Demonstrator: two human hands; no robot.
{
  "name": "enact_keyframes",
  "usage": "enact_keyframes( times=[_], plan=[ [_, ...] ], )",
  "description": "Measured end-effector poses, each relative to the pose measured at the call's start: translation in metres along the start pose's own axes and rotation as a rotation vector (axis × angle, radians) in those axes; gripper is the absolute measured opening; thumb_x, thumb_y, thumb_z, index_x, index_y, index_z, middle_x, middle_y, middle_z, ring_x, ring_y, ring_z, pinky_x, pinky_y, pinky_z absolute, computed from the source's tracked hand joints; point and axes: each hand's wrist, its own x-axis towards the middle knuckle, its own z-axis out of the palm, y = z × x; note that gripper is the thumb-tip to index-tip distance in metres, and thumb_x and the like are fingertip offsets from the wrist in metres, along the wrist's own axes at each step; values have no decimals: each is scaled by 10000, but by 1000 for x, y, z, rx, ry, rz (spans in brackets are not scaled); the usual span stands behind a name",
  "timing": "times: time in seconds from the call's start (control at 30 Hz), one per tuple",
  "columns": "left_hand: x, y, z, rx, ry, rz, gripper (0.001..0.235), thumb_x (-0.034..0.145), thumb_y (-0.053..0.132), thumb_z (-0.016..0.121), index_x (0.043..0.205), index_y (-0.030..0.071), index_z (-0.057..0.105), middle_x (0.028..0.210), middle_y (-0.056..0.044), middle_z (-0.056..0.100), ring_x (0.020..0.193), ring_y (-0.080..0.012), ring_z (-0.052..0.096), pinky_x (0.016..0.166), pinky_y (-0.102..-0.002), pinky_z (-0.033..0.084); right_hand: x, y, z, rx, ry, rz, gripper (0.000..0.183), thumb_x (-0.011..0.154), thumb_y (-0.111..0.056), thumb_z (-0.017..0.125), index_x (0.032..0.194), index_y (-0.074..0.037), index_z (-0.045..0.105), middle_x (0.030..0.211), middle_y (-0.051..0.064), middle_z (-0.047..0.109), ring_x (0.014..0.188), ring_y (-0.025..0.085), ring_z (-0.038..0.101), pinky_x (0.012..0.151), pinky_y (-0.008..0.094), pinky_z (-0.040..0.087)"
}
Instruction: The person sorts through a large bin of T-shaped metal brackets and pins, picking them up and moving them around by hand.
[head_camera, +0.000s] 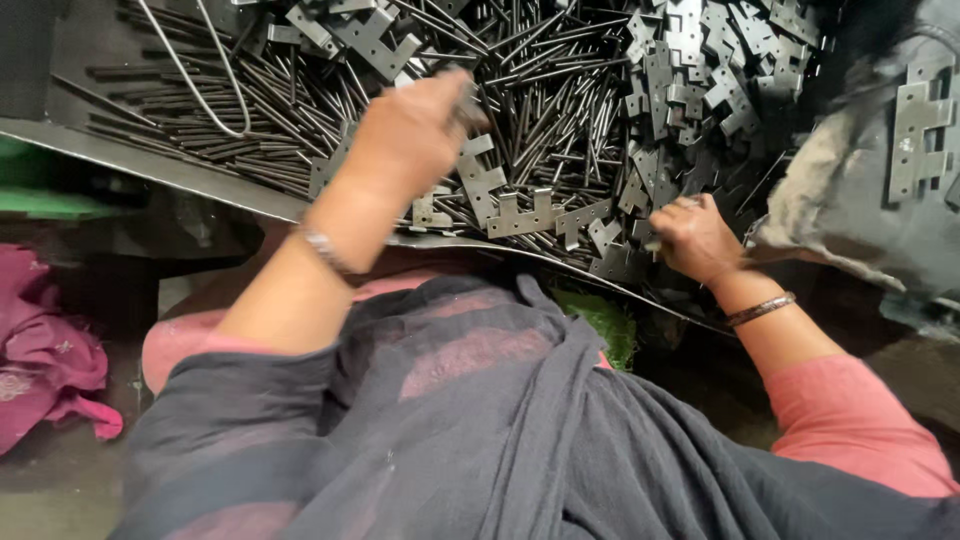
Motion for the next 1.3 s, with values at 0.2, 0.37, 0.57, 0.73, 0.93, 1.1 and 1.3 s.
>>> enact_keyframes(
  times=[0.2, 0.37, 0.57, 0.73, 0.93, 1.1, 1.3],
  plan=[
    [27, -40, 65, 740, 35, 376, 65, 900, 141, 611, 949, 126, 651, 1010, -62, 657, 946, -222, 621, 835, -357, 470, 2, -28, -21, 487, 396, 4, 459, 729, 61, 762, 1168, -58, 705, 988, 130, 669, 930, 353, 664, 785, 419, 549],
    [32, -47, 44, 767, -52, 423, 33, 915, 148, 617, 921, 136, 648, 968, -50, 644, 972, -230, 624, 905, -378, 481, -6, -31, -23, 653, 472, 86, 226, 848, -46, 824, 1051, -33, 727, 1051, 100, 735, 881, 220, 733, 776, 308, 589],
    [-4, -51, -16, -274, 103, 166, 107, 1018, 146, 683, 1051, 59, 632, 1079, -68, 671, 1013, -240, 635, 918, -361, 523, -9, -7, -44, 1587, 615, 441, 274, 894, 51, 764, 1156, 30, 686, 1052, 146, 710, 914, 221, 706, 840, 384, 603],
    [-19, -14, -20, -1800, 325, -222, 181, 1102, 154, 617, 1234, 31, 632, 1140, -97, 692, 1029, -229, 666, 905, -388, 563, 18, -44, -77, 2193, 418, 290, 401, 934, 96, 624, 1329, 54, 565, 1238, 174, 665, 1095, 277, 726, 1003, 455, 628],
    [-40, 41, 56, -2208, -55, -484, 409, 1038, 320, 552, 1338, 44, 572, 1264, -151, 661, 1154, -283, 654, 1059, -437, 525, 61, -140, -97, 1491, 780, -118, 341, 1056, 10, 612, 1365, -63, 488, 1318, 152, 612, 1166, 258, 650, 1051, 359, 565],
    [-48, 74, 78, -1653, -45, -870, 649, 993, 562, 484, 1434, 87, 469, 1278, -93, 579, 1200, -242, 577, 1028, -459, 490, 63, -161, -95, 811, 646, -220, 523, 956, -41, 689, 1441, -8, 497, 1371, 196, 598, 1282, 319, 606, 1089, 381, 501],
    [-18, 35, -10, -7, -444, -217, 676, 844, 508, 785, 1345, 79, 637, 1298, -182, 677, 1149, -339, 660, 929, -445, 524, 6, -71, -96, 2129, 600, 193, 537, 919, 46, 681, 1445, 54, 569, 1339, 153, 674, 1152, 245, 670, 955, 349, 563]
  ],
)
